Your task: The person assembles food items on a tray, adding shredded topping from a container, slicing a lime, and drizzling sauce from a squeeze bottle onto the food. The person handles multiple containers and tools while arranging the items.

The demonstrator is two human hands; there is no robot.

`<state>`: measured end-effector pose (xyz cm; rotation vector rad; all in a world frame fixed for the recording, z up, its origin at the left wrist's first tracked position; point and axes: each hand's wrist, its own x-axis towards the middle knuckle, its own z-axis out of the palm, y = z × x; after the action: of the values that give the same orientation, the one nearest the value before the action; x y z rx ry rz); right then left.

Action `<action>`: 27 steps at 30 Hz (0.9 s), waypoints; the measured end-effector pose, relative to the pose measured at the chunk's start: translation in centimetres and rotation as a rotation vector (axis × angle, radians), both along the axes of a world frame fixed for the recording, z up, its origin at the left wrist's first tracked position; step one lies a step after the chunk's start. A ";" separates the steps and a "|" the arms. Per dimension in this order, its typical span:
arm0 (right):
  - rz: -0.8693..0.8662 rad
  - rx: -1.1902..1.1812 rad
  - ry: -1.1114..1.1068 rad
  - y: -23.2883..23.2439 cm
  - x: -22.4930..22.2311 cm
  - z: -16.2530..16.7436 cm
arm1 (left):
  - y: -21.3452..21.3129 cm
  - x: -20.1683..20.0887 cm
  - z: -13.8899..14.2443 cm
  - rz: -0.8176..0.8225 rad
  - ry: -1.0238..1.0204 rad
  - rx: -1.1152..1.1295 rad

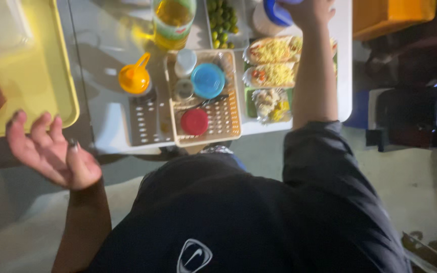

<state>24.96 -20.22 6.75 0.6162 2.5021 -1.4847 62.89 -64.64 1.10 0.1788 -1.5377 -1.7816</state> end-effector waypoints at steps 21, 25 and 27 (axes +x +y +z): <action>-0.339 -0.266 0.056 27.1 -10.1 -3.9 | 22.3 -5.1 2.3 0.066 -0.177 0.029; -0.365 0.104 0.258 24.4 -11.2 -6.1 | 26.4 -5.5 2.1 0.051 -0.144 0.018; -0.127 0.354 0.607 20.5 -9.4 -6.3 | 28.0 -5.5 2.4 0.054 -0.139 0.023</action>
<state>15.60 0.31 0.45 0.4183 3.2941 -1.4439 57.35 -36.65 3.54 0.3587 -1.5938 -1.7759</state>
